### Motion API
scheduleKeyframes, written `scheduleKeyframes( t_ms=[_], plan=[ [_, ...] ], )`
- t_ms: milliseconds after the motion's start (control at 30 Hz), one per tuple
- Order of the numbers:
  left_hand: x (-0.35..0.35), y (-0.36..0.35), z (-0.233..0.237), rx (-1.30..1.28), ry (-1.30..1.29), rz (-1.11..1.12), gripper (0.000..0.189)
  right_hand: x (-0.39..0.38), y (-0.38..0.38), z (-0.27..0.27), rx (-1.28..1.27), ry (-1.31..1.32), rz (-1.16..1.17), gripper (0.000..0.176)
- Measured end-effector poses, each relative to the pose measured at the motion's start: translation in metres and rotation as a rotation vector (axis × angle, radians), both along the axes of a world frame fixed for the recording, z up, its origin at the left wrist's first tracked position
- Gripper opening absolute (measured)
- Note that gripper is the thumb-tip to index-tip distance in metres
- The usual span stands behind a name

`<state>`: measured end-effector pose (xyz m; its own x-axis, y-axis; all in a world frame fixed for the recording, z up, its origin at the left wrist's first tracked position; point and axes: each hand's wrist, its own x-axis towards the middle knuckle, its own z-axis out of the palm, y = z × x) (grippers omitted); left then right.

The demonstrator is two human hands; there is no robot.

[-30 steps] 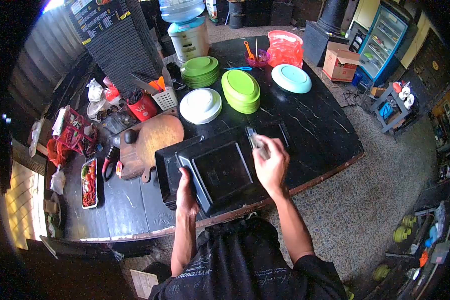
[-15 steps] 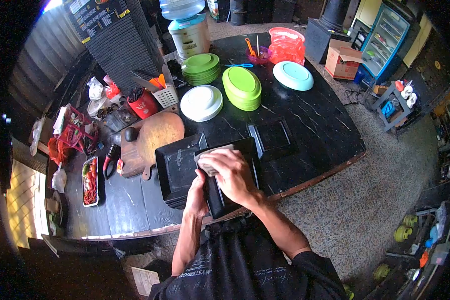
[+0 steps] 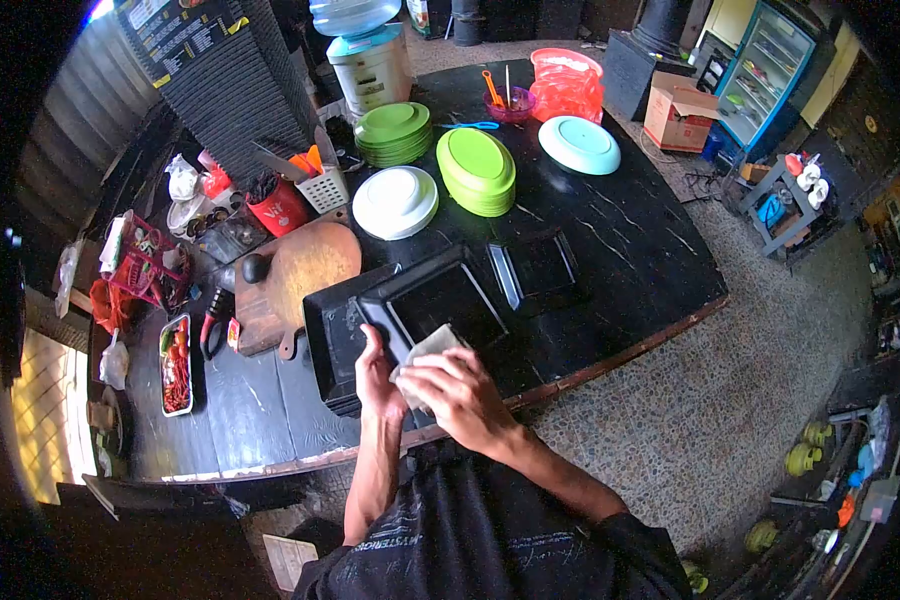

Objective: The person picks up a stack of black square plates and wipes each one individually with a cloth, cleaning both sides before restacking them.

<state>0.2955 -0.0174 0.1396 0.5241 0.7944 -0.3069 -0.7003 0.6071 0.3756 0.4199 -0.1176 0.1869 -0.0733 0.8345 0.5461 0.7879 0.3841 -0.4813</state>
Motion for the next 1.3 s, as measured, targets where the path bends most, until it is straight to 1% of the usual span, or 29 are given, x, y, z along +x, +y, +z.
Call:
scheduleKeyframes(
  t_ms=[100, 133, 200, 267, 300, 433, 500, 567, 600, 633, 700, 767, 833, 900, 933, 1067, 1100, 1167, 1200, 1233, 1300],
  plan=[
    [-0.002, 0.010, 0.004, 0.087, 0.027, 0.056, 0.050, 0.005, -0.013, -0.009, 0.031, -0.115, 0.048, 0.030],
    [-0.003, 0.013, -0.002, 0.098, -0.080, 0.026, 0.051, 0.008, -0.016, -0.012, 0.032, -0.117, 0.048, 0.030],
    [-0.003, 0.013, -0.005, 0.094, -0.120, 0.035, 0.052, 0.016, -0.021, -0.016, 0.145, -0.168, 0.023, 0.032],
    [-0.004, 0.014, -0.008, 0.075, -0.222, 0.032, 0.054, 0.028, -0.024, -0.015, 0.186, -0.201, -0.025, 0.035],
    [-0.005, 0.012, 0.002, 0.051, -0.221, 0.035, 0.053, 0.035, -0.025, -0.014, 0.195, -0.210, -0.050, 0.036],
    [-0.011, 0.009, 0.005, 0.013, -0.229, 0.075, 0.050, 0.060, -0.022, -0.015, 0.311, -0.231, -0.186, 0.034],
    [-0.012, 0.009, 0.007, 0.012, -0.228, 0.071, 0.050, 0.067, -0.019, -0.015, 0.333, -0.174, -0.286, 0.034],
    [-0.013, 0.005, 0.010, 0.028, -0.142, 0.058, 0.051, 0.075, -0.011, -0.024, 0.356, -0.019, -0.360, 0.039],
    [-0.014, 0.004, 0.010, 0.030, -0.143, 0.059, 0.051, 0.077, -0.005, -0.023, 0.352, 0.042, -0.415, 0.042],
    [-0.016, 0.002, 0.009, 0.047, -0.105, 0.038, 0.053, 0.079, -0.001, -0.017, 0.351, 0.092, -0.428, 0.041],
    [-0.017, 0.000, 0.009, 0.064, -0.067, 0.014, 0.055, 0.080, 0.006, -0.018, 0.289, 0.255, -0.543, 0.039],
    [-0.018, -0.002, 0.008, 0.063, 0.006, -0.083, 0.058, 0.083, 0.016, -0.012, 0.282, 0.273, -0.564, 0.034],
    [-0.016, -0.007, 0.010, 0.089, 0.011, -0.106, 0.059, 0.085, 0.022, -0.005, 0.230, 0.271, -0.607, 0.032],
    [-0.013, -0.010, 0.015, 0.109, 0.059, -0.131, 0.059, 0.085, 0.028, 0.002, 0.227, 0.267, -0.589, 0.033],
    [-0.014, -0.009, 0.010, 0.115, 0.068, -0.131, 0.058, 0.085, 0.030, 0.005, 0.220, 0.260, -0.574, 0.033],
    [-0.017, -0.007, 0.007, 0.097, 0.056, -0.129, 0.058, 0.083, 0.036, 0.020, 0.220, 0.210, -0.518, 0.038],
    [-0.019, -0.007, 0.009, 0.094, 0.050, -0.168, 0.056, 0.081, 0.038, 0.025, 0.219, 0.211, -0.517, 0.038],
    [-0.018, -0.008, 0.008, 0.090, 0.044, -0.206, 0.055, 0.075, 0.044, 0.031, 0.252, 0.102, -0.384, 0.041],
    [-0.015, -0.010, 0.006, 0.101, 0.083, -0.216, 0.055, 0.070, 0.044, 0.030, 0.167, 0.045, -0.365, 0.045],
    [-0.012, -0.011, 0.002, 0.113, 0.121, -0.227, 0.055, 0.063, 0.044, 0.032, 0.120, 0.042, -0.295, 0.048],
    [-0.008, -0.010, -0.009, 0.125, 0.145, -0.235, 0.055, 0.050, 0.047, 0.028, 0.106, 0.014, -0.219, 0.050]
  ],
)
